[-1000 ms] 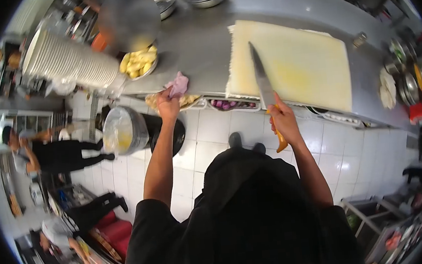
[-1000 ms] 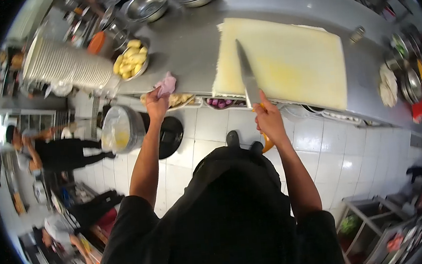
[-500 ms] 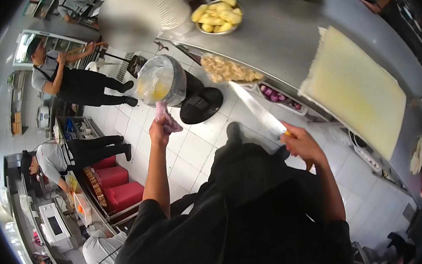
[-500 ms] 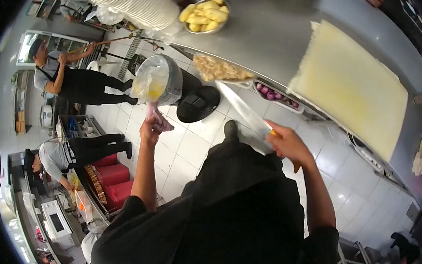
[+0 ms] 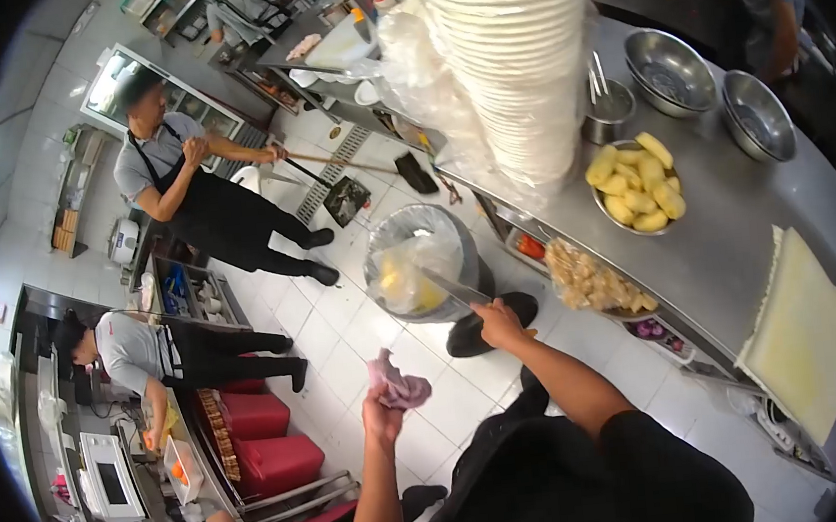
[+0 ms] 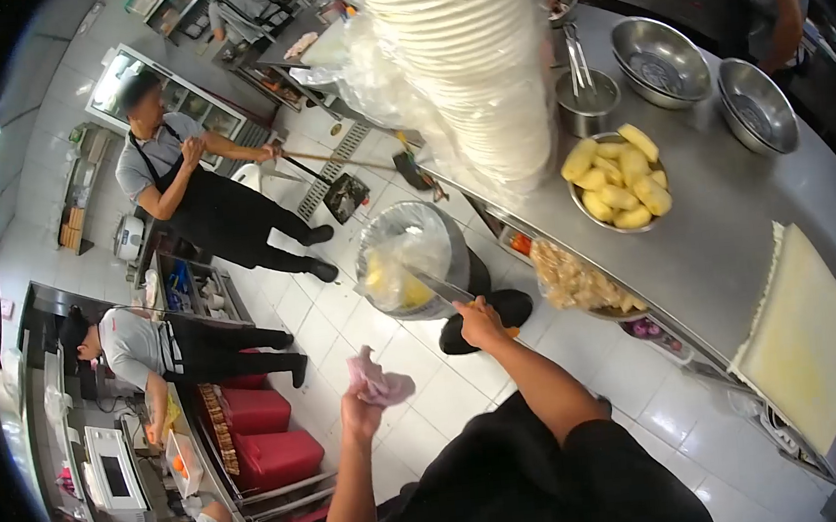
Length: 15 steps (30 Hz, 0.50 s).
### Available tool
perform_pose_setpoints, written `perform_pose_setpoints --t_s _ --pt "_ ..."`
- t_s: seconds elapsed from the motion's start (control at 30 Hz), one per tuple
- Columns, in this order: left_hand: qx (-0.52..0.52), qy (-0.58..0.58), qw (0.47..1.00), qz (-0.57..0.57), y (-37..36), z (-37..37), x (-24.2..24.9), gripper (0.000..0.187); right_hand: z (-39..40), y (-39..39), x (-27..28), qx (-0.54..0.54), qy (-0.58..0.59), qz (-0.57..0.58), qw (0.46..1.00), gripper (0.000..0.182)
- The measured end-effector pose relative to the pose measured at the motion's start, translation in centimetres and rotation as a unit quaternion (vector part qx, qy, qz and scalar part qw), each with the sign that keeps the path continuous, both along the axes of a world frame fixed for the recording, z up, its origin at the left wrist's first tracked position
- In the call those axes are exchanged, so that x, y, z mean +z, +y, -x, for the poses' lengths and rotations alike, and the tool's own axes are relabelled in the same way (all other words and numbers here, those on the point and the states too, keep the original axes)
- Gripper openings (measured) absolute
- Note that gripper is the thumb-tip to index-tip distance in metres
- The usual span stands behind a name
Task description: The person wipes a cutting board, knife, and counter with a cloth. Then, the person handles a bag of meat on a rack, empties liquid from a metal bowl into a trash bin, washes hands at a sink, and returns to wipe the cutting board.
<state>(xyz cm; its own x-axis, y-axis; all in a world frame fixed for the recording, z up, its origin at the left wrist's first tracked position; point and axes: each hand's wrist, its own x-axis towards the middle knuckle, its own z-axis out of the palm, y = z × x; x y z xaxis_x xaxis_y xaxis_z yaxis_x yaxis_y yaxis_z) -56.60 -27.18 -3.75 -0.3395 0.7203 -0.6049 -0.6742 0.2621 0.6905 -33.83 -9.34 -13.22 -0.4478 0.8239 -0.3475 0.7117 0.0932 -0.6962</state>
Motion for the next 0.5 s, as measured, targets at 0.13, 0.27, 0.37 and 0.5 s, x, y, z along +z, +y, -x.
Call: perform_pose_setpoints --t_s 0.13,0.27,0.37,0.5 --pt "0.013 -0.074 0.996 -0.057 0.6 -1.0 2.6 0.056 2.8 0.3 -4.8 -0.009 -0.094 -0.002 0.996 0.031" --pt "0.03 -0.127 0.99 -0.056 1.0 -0.8 2.8 0.058 -1.5 -2.8 -2.7 -0.005 -0.098 -0.014 0.995 0.028" --pt "0.019 -0.121 0.991 -0.059 2.7 -1.3 2.6 0.057 -6.2 -5.3 -0.9 0.008 -0.1 -0.015 0.995 0.037" --pt "-0.039 -0.127 0.986 -0.1 5.6 -3.1 2.3 0.056 -12.8 -9.9 6.0 -0.063 -0.085 0.041 0.994 0.047"
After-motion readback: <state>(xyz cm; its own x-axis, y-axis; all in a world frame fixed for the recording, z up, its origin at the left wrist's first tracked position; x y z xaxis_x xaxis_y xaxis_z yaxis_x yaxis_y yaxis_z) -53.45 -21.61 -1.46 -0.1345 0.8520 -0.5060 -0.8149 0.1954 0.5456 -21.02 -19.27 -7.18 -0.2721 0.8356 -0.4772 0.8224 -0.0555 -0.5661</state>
